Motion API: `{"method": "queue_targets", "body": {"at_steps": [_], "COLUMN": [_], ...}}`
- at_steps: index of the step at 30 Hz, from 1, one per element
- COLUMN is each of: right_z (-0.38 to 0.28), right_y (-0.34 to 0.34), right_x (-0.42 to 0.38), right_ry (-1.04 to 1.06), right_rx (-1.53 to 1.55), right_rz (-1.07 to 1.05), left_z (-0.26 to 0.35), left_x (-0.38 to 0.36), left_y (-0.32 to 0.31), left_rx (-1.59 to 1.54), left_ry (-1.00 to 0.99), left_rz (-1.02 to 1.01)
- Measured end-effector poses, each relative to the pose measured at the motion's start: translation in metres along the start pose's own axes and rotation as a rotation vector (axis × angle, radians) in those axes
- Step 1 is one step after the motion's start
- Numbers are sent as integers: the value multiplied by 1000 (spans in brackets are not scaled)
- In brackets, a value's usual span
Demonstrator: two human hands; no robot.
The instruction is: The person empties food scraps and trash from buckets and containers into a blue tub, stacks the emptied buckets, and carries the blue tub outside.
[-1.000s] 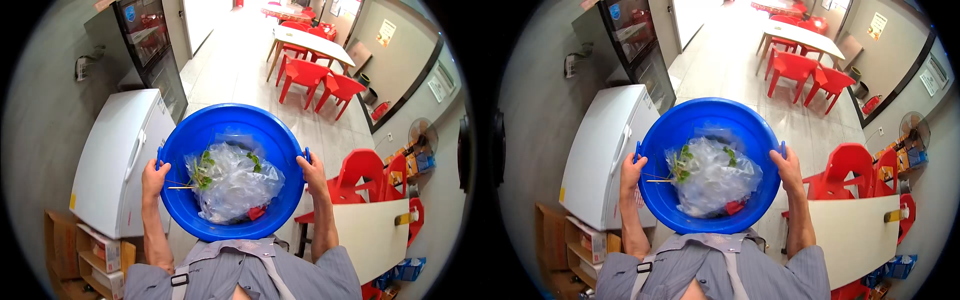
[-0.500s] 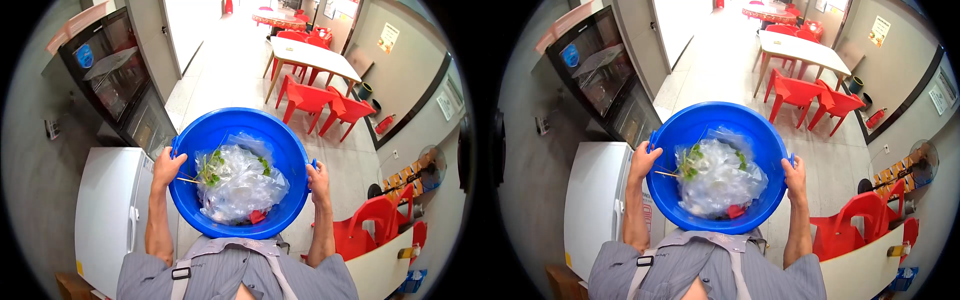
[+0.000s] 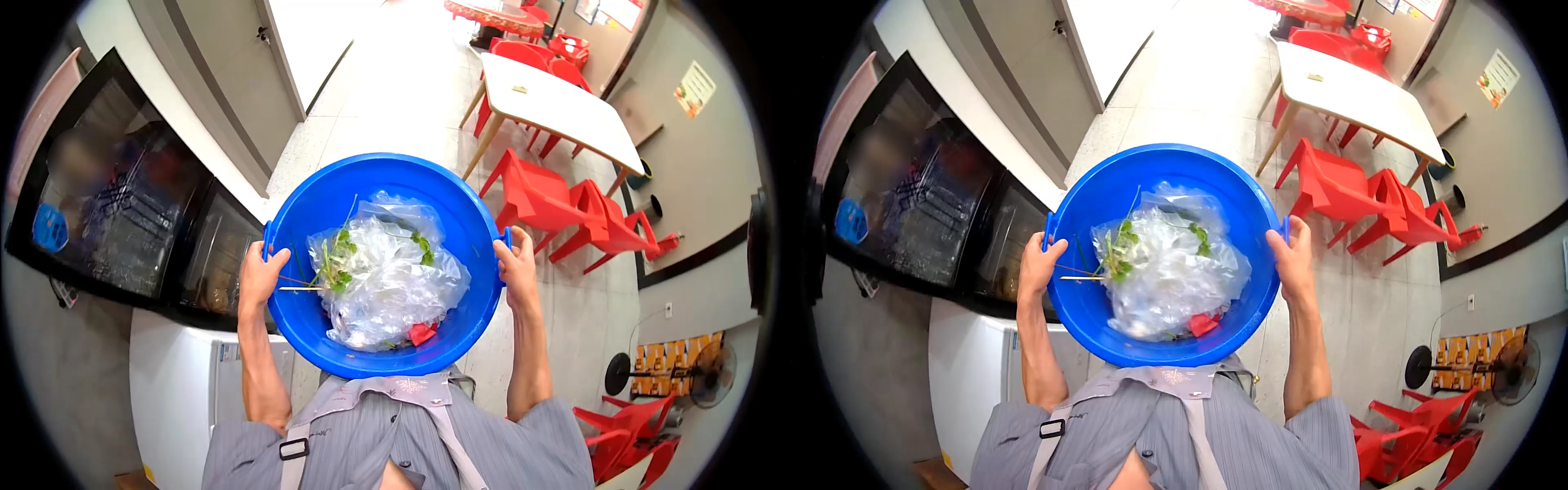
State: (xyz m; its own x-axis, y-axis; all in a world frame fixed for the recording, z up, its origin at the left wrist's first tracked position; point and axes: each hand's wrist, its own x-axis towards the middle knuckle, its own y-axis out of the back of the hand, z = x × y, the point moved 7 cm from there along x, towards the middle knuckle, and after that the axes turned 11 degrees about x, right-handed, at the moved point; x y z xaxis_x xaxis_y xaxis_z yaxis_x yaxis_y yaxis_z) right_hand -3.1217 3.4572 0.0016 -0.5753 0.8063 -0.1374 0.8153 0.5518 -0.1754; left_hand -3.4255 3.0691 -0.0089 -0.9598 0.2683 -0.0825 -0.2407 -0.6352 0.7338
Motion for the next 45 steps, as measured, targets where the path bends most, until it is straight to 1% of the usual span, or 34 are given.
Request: {"method": "queue_targets", "body": {"at_steps": [1,2,4,7,9,11,12,14,17,21,25,27,28,30,31,34,38,39,41,42,43,45], "right_z": [-6,-9,-2,0,-5,-16,-26,-40,-55,-55,-49,-45,-48,-58,-64,-73,-73,-76,-79,-83,-88,-96], "right_y": [-13,-28,-52,-78,-92,-95,-92,-75,-56,-52,-64,-79,-91,-121,-138,-199,-256,-267,-288,-297,-308,-326], "right_x": [18,37,100,165,210,253,264,282,335,411,537,605,636,690,710,776,875,871,915,926,949,985], "right_ry": [-4,-10,-25,-51,-45,-16,-33,-64,-83,-53,-43,-87,-80,-77,-89,-40,-8,-10,-26,-44,-37,-76], "right_rx": [-5,-40,-132,-159,-159,-139,-105,-12,-10,-12,26,63,41,3,-41,-47,-74,-96,-101,-111,-103,-121], "right_rz": [-4,-57,-138,-91,-65,-54,-39,0,54,85,89,90,97,90,84,16,1,-15,14,28,32,83], "left_z": [1,2,10,23,41,87,111,160,227,272,322,343,346,339,335,330,336,336,350,351,359,381], "left_x": [17,35,91,173,233,273,287,304,355,418,532,588,620,675,696,763,875,875,922,938,968,1021], "left_y": [-4,-6,-21,-36,-46,-41,-37,-43,-71,-110,-165,-185,-194,-204,-205,-192,-210,-198,-206,-205,-212,-203], "left_rx": [-2,-8,-7,31,7,2,3,97,81,95,135,134,130,-4,1,18,35,35,38,47,45,40], "left_ry": [7,29,51,58,25,-75,-79,-84,-153,-166,-185,-172,-170,-173,-160,-104,-89,-94,-64,-64,-78,-97], "left_rz": [-1,11,24,-3,-21,17,22,-42,-34,-44,-45,-61,-64,-58,-74,-25,-28,-21,-47,-52,-58,-58]}}
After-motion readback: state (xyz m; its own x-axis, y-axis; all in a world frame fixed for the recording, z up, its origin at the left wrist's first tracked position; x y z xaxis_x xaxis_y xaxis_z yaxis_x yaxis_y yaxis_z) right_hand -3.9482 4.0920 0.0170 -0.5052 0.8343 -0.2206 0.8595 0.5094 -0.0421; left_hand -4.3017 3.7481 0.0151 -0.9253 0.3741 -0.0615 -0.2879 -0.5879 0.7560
